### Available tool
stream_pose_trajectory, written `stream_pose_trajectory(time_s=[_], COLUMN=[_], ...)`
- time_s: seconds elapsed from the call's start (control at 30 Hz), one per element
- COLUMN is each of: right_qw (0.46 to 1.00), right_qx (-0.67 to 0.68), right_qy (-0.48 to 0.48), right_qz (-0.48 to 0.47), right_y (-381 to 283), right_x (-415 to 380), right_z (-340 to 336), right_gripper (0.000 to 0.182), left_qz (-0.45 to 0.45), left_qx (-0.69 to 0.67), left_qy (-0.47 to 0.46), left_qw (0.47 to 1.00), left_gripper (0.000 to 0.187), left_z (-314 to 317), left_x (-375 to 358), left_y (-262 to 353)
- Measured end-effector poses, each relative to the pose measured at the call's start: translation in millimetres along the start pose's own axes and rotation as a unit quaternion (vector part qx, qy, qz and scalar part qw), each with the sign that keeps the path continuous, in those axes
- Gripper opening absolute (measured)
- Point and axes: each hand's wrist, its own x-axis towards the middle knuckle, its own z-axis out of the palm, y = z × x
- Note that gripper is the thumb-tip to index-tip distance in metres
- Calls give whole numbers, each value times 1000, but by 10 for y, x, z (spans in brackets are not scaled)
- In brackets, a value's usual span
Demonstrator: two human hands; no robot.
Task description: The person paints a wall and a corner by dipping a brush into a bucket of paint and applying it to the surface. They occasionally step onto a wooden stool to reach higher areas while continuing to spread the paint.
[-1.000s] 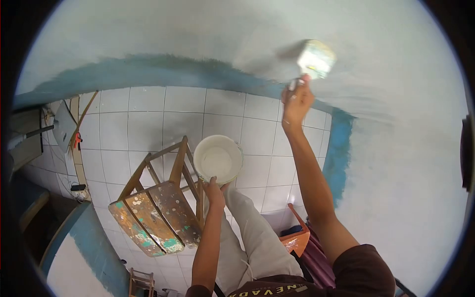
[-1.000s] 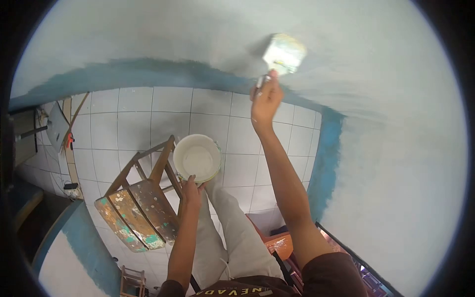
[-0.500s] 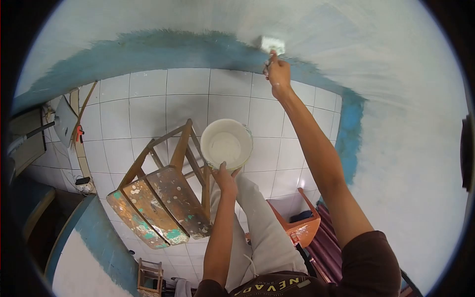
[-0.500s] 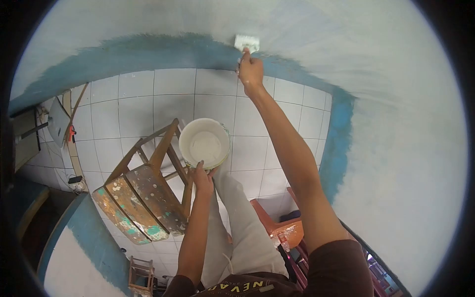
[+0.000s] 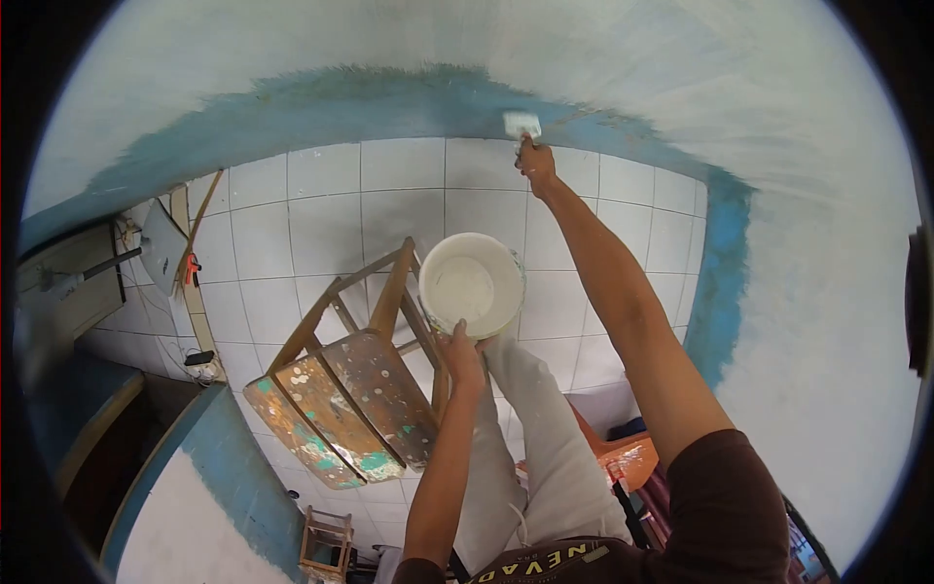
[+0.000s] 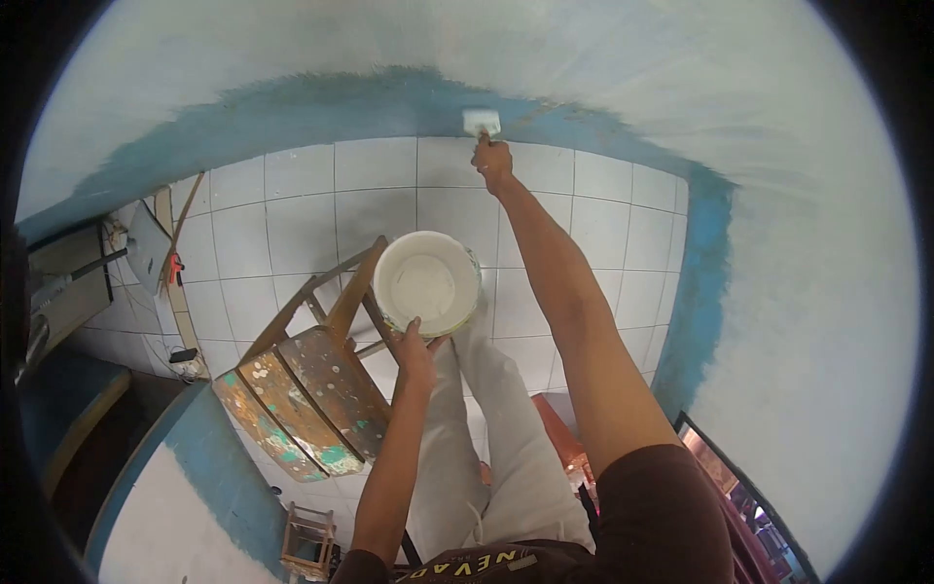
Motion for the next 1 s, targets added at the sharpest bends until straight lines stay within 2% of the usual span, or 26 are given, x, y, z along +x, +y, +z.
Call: stream_pose_trajectory(time_s=[0.03,0.07,0.17,0.3,0.37,0.4,0.47,0.5,0.6,0.63,0.7,0.77,0.8,0.83,0.87,0.9,0.97,1.0], right_qw=[998,997,997,996,986,985,961,946,931,942,934,954,955,977,991,991,998,997], right_qx=[-13,-14,78,61,62,63,70,102,125,150,48,-47,-45,-56,-68,-67,22,22], right_qy=[37,39,2,28,39,40,95,101,112,91,115,131,133,104,73,73,56,58], right_qz=[58,62,-27,-57,-151,-157,-251,-289,-323,-286,-335,-264,-261,-175,-88,-85,35,36], right_y=[78,8,-873,-2068,-2511,-2714,-2990,-3046,-2930,-2779,-2080,-1517,-1247,-1023,-986,-980,-1097,-1280], right_x=[53,-2,-394,-1364,-1810,-1995,-2279,-2332,-2045,-1817,-1125,-788,-679,-591,-607,-600,-653,-751], right_z=[6,-18,-244,-616,-716,-729,-730,-725,-638,-578,-477,-365,-309,-255,-210,-174,-150,-191], right_gripper=[51,51,48,49,50,50,51,52,51,52,52,53,53,52,51,51,49,49], left_qz=[10,14,-27,-38,-17,3,10,14,25,27,12,15,15,15,12,10,17,27], left_qx=[6,11,-5,7,29,53,79,108,114,119,94,82,63,66,59,52,65,76], left_qy=[-5,-11,24,-9,-31,-45,-53,-60,-77,-76,-90,-94,-97,-97,-97,-96,-93,-93], left_qw=[1000,1000,999,999,999,998,995,992,990,990,991,992,993,993,993,994,993,992], left_gripper=[56,56,58,61,61,61,60,60,59,59,58,58,58,58,58,58,58,58], left_z=[-16,-40,-87,-193,-214,-233,-352,-343,-303,-292,-253,-255,-265,-272,-274,-285,-263,-243], left_x=[21,8,-17,-81,-186,-220,-110,-103,-259,-308,-361,-378,-369,-351,-338,-339,-372,-397], left_y=[4,-28,-65,-96,-9,37,-47,4,231,307,417,467,468,462,462,461,504,534])
